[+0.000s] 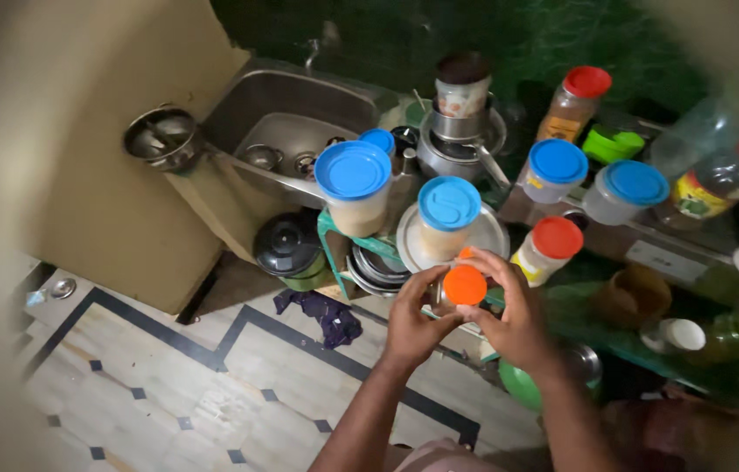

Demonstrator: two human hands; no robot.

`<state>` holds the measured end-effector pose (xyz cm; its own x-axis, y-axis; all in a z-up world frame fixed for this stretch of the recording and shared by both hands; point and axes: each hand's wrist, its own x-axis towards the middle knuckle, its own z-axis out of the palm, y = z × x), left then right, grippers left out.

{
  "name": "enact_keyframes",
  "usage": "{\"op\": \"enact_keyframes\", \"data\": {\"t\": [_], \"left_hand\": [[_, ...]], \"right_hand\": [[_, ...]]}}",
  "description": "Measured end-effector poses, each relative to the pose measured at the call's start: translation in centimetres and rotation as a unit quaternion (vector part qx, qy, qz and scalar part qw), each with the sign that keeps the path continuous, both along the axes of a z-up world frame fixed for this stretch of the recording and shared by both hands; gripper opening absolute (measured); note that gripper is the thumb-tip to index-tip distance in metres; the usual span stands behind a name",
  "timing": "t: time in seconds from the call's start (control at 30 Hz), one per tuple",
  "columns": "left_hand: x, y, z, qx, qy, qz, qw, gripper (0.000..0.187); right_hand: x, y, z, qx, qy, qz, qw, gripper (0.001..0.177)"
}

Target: The person opens and closes various kitchen storage jars and spice containers, twisting lids on and off, and places the secured containers onto the wall shelves. They handle a large brown-lidded canister, a green-lidded jar, a blue-lidded container, small white bottles, and an orange-lidded jar one at a time.

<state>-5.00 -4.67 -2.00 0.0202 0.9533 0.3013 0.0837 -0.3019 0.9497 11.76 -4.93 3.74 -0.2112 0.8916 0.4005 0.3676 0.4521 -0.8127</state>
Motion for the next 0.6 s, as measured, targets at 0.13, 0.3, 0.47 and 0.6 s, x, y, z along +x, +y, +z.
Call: {"op": "enact_keyframes", "data": {"t": [0.13, 0.3, 0.47, 0.6], "left_hand": [[-2.4, 0.4, 0.4, 0.018, -0.006, -0.015, 1.0, 0.073], [-3.8, 0.5, 0.3, 0.019, -0.003, 0.019, 1.0, 0.069], [-4.0, 0.5, 0.5, 0.068, -0.015, 0.065, 0.995, 0.066], [-4.7, 0.3, 0.7, 0.074, 0.004, 0.11, 0.991, 0.065]], "right_hand": [[-1.7, 0.7, 0.5, -0.058, 0.049, 0.066, 0.995, 0.079], [-4.5, 0.9, 0.1, -0.058, 0.059, -0.006, 0.997, 0.08], [-7.8, 0.9, -0.3, -0.003, 0.021, -0.14, 0.99, 0.077], [-9.5, 1.0, -0.5, 0.045, -0.012, -0.183, 0.982, 0.075]]}}
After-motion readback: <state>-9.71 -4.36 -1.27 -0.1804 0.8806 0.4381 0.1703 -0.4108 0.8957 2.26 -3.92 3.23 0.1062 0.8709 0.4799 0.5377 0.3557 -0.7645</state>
